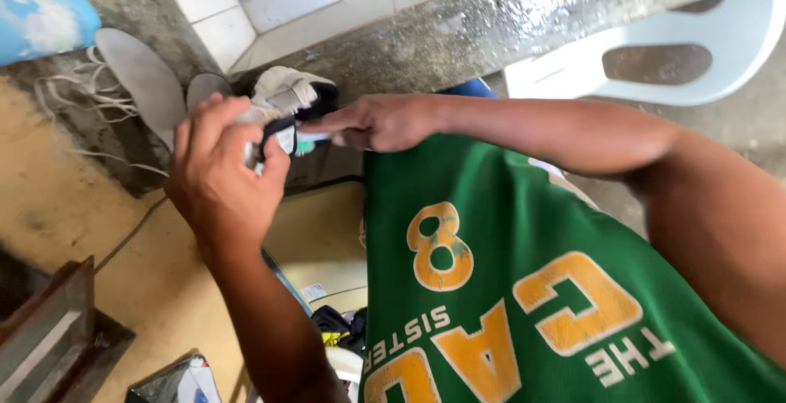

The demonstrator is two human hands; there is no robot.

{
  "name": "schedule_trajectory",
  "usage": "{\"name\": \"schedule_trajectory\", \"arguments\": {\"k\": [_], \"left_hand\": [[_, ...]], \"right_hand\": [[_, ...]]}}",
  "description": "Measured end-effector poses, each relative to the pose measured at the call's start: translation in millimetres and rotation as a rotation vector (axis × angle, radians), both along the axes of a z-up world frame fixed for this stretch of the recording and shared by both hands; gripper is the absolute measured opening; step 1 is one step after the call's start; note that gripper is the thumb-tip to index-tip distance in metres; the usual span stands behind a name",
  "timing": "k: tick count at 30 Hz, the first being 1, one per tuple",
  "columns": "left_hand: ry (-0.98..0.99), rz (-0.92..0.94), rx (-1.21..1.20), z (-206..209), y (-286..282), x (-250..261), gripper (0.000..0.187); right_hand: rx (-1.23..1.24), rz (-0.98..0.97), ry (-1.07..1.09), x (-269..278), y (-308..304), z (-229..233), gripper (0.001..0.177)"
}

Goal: The person scrubs a white and black sneaker with a green brush and a white cleaning solution. They repeatedly apply the solution and scrub different parts of the shoe, including the sole and upper mesh, while holding it over a tiled sink.

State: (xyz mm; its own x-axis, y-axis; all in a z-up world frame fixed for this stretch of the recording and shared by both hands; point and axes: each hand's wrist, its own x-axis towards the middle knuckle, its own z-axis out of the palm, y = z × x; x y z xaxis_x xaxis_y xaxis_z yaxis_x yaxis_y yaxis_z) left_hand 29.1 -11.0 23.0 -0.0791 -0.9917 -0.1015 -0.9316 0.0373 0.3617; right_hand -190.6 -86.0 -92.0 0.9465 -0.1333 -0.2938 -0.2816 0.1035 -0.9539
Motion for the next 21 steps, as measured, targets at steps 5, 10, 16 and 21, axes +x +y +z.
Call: {"name": "schedule_trajectory", "arguments": {"k": [5,10,16,21], "left_hand": [[-0.022,0.040,0.001,1.0,19.9,-4.5,0.016],[0.008,0.057,-0.005,0.7,23.7,-3.2,0.017],[0.030,0.112,0.021,0.1,21.7,4.9,0.019],[0.008,0.051,-0.007,-4.6,8.9,-0.9,0.017]], "right_hand": [[-0.460,0.391,0.614,5.0,-7.5,-33.1,0.069],[-0.290,-0.003,0.023,-4.7,13.8,-32.4,0.069],[-0.572,0.286,0.440,3.3,-12.2,-9.4,0.069],[-0.546,0.342,0.382,6.1,-7.6,-1.2,0.046]]}}
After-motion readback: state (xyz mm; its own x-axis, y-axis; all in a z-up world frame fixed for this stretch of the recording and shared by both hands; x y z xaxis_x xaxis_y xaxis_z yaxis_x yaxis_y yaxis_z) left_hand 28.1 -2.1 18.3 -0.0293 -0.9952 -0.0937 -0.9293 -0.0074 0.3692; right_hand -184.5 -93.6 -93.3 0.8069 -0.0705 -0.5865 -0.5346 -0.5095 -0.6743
